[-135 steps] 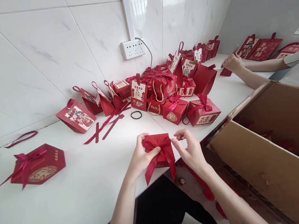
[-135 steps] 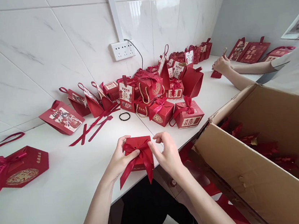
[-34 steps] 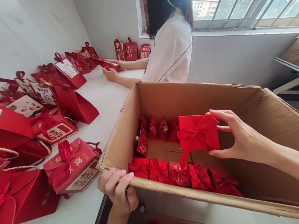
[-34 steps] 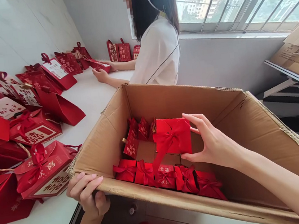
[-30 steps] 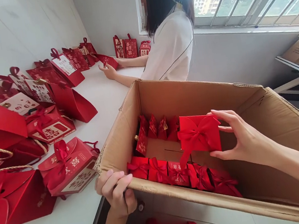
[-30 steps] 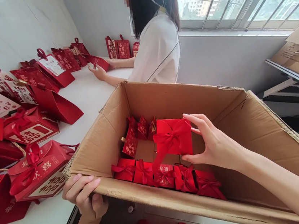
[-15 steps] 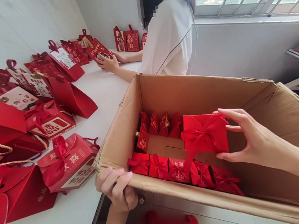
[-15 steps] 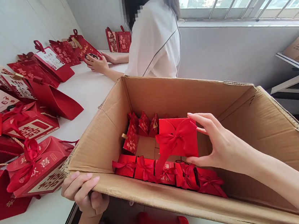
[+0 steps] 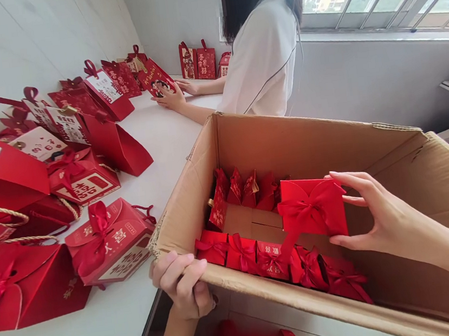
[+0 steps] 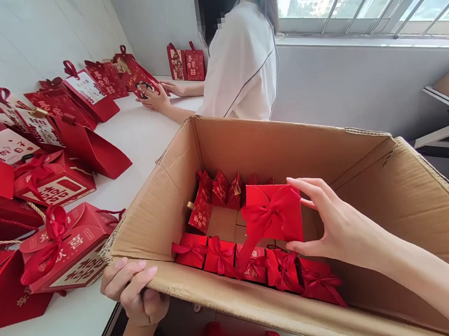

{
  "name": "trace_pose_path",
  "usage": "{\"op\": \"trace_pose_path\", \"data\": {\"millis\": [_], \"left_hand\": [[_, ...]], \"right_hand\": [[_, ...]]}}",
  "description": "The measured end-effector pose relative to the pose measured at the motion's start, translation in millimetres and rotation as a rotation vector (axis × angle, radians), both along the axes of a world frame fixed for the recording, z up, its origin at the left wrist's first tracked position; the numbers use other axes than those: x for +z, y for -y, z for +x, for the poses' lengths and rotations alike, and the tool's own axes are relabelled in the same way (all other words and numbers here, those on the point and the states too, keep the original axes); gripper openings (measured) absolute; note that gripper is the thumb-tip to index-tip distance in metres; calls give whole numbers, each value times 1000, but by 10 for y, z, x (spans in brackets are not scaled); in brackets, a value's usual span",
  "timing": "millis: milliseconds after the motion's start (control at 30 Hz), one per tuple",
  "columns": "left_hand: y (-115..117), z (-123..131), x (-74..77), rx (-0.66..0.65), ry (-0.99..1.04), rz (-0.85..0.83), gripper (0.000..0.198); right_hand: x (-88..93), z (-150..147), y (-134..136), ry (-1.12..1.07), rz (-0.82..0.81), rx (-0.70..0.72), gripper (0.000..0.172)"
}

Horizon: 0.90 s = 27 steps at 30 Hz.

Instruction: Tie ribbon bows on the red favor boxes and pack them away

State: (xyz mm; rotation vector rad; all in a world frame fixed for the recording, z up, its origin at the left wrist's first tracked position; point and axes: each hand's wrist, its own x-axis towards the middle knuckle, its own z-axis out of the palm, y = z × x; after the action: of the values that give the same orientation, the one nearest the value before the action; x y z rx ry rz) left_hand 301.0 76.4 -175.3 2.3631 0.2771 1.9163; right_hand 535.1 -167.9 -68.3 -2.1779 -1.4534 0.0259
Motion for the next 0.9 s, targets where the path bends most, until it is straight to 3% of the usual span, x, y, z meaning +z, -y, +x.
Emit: {"op": "trace_pose_path", "data": {"millis": [500, 900], "left_hand": [[22, 7, 15, -54, -43, 1, 21], [42, 12, 82, -73, -62, 1, 22]], "right_hand": [[-152, 151, -50, -32, -71, -86, 76], [-202, 132, -130, 43, -6, -9, 76]]}}
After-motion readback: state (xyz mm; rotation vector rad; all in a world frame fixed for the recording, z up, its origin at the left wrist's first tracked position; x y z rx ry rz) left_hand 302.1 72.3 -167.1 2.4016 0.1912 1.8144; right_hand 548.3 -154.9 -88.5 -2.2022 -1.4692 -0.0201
